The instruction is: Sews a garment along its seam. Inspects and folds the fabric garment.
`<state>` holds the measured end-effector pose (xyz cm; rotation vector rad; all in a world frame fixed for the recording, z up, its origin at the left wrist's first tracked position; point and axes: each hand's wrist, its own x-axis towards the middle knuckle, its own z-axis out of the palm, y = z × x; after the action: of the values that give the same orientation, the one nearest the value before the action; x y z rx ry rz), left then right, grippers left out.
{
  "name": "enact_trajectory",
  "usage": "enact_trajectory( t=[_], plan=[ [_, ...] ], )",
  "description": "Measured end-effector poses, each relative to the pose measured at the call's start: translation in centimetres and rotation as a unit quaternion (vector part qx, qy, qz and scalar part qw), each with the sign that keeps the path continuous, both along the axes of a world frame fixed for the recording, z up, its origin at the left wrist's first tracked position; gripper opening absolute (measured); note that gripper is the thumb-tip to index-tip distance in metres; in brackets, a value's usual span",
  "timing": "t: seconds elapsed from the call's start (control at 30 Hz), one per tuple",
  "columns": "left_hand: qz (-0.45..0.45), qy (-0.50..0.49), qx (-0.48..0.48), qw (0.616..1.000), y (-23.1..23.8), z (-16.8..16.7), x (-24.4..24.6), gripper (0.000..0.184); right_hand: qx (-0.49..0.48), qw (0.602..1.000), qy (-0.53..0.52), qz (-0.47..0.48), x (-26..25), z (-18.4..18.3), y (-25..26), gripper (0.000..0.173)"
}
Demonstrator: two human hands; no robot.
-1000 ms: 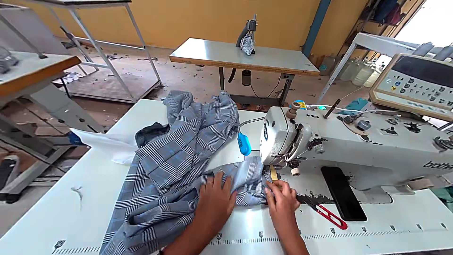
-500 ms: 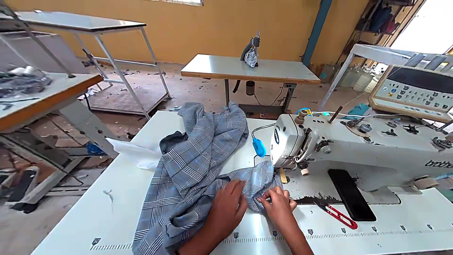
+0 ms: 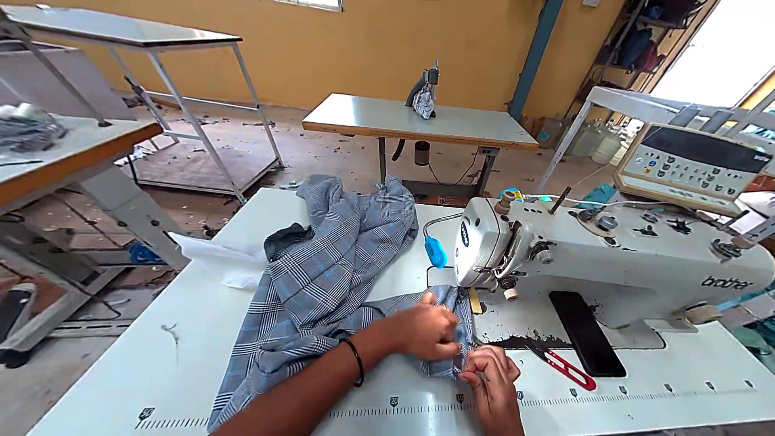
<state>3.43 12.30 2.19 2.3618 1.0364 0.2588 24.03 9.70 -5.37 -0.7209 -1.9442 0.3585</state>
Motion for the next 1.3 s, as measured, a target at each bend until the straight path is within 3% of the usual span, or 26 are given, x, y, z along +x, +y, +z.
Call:
enact_trajectory(
  t=[0.1, 0.23, 0.3, 0.4, 0.47, 0.6, 0.83, 1.0, 1.1, 1.13, 1.2, 1.3],
  plan=[
    [-0.002, -0.099, 0.004, 0.995, -0.8, -1.0, 1.0, 0.038, 0.008, 1.0, -0.013, -0.004, 0.8, -0.1, 0.0, 0.031],
    [0.09, -0.044, -0.068, 0.993, -2.1, -2.0, 2.8, 0.042, 0.007, 0.999, -0.03, 0.01, 1.6, -0.5, 0.1, 0.029],
    [0.114, -0.083, -0.088, 0.986, -3.3, -2.2, 3.8, 0.042, -0.019, 0.999, 0.005, 0.041, 2.0, -0.6, 0.2, 0.03],
    [0.138, -0.134, -0.036, 0.981, -5.1, -3.7, 5.4, 0.043, -0.109, 0.988, 0.101, 0.036, 2.4, 0.0, 0.7, 0.024],
    [0.179, -0.129, 0.049, 0.974, -6.0, -4.9, 6.5, 0.044, -0.178, 0.974, 0.14, -0.027, 2.0, 0.7, 1.3, 0.023],
    [0.259, -0.132, 0.247, 0.924, -6.5, -7.5, 8.4, 0.013, -0.29, 0.952, 0.043, -0.086, 1.7, 1.5, 2.2, 0.019],
    [0.245, -0.105, 0.36, 0.894, -6.2, -8.6, 8.9, 0.016, -0.357, 0.921, -0.125, -0.09, 1.1, 3.5, 2.4, 0.023],
    [0.211, -0.074, 0.387, 0.895, -6.1, -8.0, 8.4, 0.012, -0.385, 0.904, -0.163, -0.088, 0.6, 4.7, 2.8, 0.02],
    [0.235, -0.012, 0.3, 0.924, -6.3, -6.0, 7.5, 0.037, -0.359, 0.922, -0.113, -0.094, 0.7, 4.3, 2.5, 0.019],
    [0.247, -0.007, 0.253, 0.935, -6.3, -5.5, 7.2, 0.038, -0.351, 0.926, -0.103, -0.096, 0.7, 4.3, 2.3, 0.02],
    [0.26, 0.039, 0.255, 0.931, -6.0, -5.9, 6.9, 0.031, -0.333, 0.932, -0.106, -0.098, 0.6, 4.3, 1.9, 0.022],
    [0.23, 0.054, 0.347, 0.908, -5.7, -7.7, 7.2, 0.016, -0.323, 0.931, -0.149, -0.087, 0.1, 4.3, 1.5, 0.026]
  ],
)
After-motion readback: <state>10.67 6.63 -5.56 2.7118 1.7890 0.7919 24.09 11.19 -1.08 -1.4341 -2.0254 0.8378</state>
